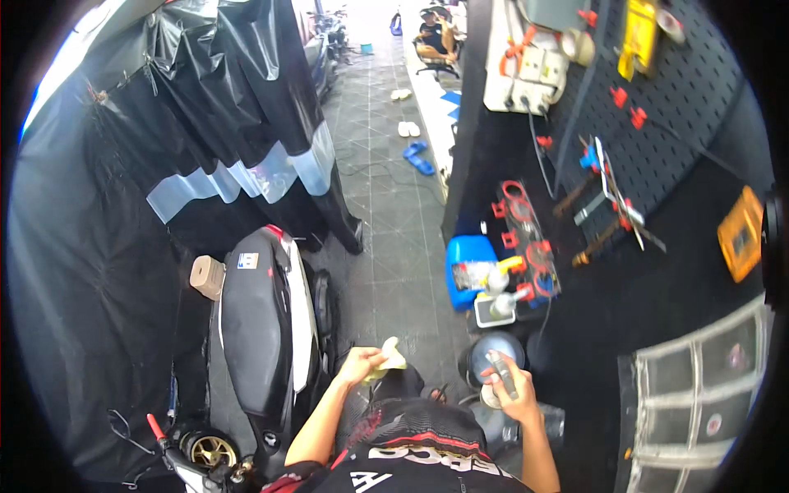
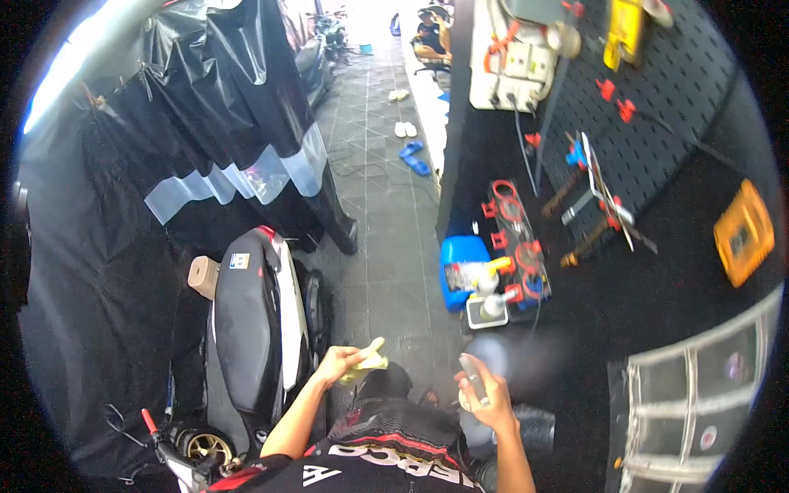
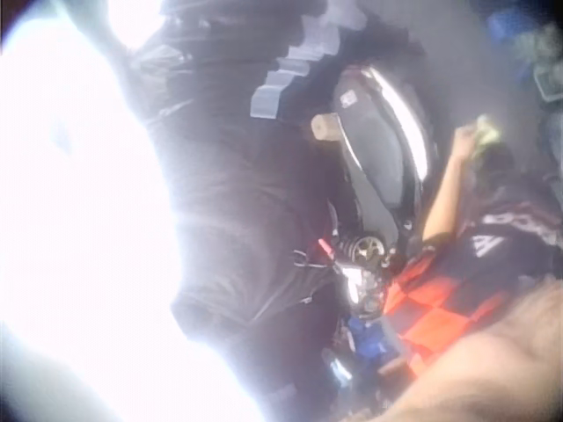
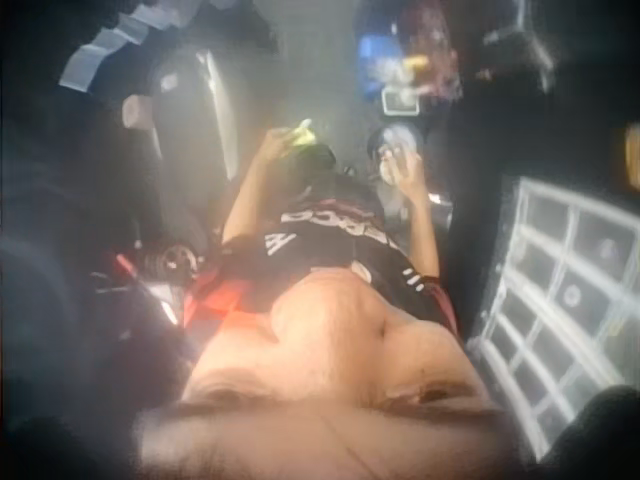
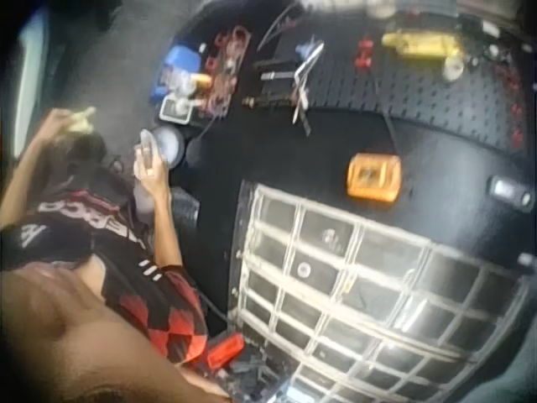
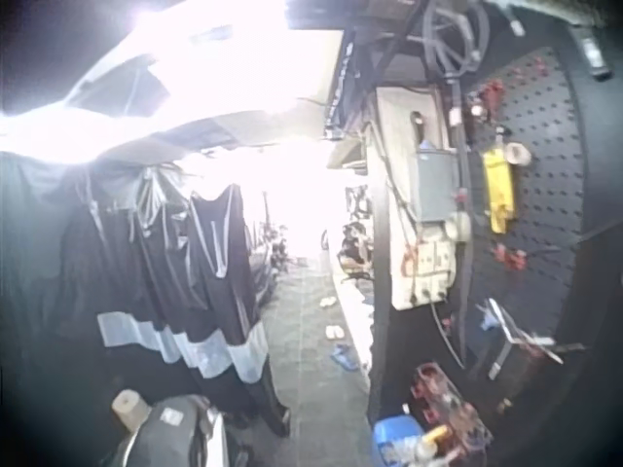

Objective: The person holds a whiteboard, takes a spray bottle and a cloth from a shelf, and wipes the seat and rear bodywork of a motorcycle.

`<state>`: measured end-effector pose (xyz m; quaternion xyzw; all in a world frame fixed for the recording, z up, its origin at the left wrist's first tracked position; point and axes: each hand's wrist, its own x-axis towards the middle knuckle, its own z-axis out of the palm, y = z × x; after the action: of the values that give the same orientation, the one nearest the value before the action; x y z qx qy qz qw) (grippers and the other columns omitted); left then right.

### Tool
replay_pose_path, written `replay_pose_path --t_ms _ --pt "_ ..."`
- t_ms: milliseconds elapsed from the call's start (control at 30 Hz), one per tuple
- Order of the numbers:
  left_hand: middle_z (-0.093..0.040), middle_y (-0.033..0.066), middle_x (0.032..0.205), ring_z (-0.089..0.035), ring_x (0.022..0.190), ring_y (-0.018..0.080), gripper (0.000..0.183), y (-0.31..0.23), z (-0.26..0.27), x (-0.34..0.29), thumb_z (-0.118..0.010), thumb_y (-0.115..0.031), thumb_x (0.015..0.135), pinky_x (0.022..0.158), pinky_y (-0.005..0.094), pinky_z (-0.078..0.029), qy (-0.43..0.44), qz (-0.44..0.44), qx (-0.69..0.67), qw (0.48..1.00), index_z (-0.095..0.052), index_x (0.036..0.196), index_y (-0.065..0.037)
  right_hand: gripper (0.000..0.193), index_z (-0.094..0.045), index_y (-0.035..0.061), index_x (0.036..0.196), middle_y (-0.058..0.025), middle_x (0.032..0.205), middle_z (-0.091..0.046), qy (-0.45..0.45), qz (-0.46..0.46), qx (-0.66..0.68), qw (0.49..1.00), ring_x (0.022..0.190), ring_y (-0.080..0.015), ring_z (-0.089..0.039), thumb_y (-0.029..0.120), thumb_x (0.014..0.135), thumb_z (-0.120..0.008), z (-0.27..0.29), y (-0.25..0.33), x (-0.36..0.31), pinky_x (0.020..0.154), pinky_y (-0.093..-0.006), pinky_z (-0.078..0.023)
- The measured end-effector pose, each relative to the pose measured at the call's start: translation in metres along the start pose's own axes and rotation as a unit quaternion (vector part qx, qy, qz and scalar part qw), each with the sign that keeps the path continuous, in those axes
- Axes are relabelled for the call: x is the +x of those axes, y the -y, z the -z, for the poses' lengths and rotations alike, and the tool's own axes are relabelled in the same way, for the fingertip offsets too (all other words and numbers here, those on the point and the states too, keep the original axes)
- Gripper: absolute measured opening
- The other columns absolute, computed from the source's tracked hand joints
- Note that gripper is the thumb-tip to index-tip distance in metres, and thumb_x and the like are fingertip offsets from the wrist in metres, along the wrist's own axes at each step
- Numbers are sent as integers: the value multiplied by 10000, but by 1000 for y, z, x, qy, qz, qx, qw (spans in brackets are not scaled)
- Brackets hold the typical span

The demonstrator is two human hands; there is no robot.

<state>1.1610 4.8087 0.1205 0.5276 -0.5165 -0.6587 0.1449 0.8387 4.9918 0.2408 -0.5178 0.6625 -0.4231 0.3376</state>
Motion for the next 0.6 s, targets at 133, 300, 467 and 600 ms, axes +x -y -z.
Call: replay_pose_path --t_ms 133,300,467,600 --pt "-757 157 859 -731 790 203 371 -100 44 29 -692 -334 930 734 333 -551 -177 -90 140 970 -756 1057 9 442 -558 42 1358 -130 981 -755 101 55 5 993 898 -257 -746 211 962 -656 -1 14 167 795 -359 -558" --pt "-757 154 893 -723 808 195 337 -182 99 116 -685 -298 935 765 341 -541 -204 -95 174 959 -737 1114 -16 438 -530 29 1392 -130 944 -758 119 90 4 989 891 -218 -742 172 986 -610 -35 -2 353 840 -350 -562" --pt "-729 200 934 -702 939 390 304 -247 166 252 -644 -310 926 829 447 -543 -200 -113 266 936 -738 1098 -78 414 -499 -27 1391 -156 945 -743 107 60 114 986 852 -215 -739 137 1014 -543 -81 11 513 815 -340 -566" --pt "-733 185 946 -704 932 372 298 -328 221 345 -610 -340 948 820 471 -551 -227 -151 243 931 -728 1121 -128 402 -500 -35 1373 -155 916 -730 108 54 164 979 809 -221 -734 174 1030 -519 -93 24 646 780 -341 -571"
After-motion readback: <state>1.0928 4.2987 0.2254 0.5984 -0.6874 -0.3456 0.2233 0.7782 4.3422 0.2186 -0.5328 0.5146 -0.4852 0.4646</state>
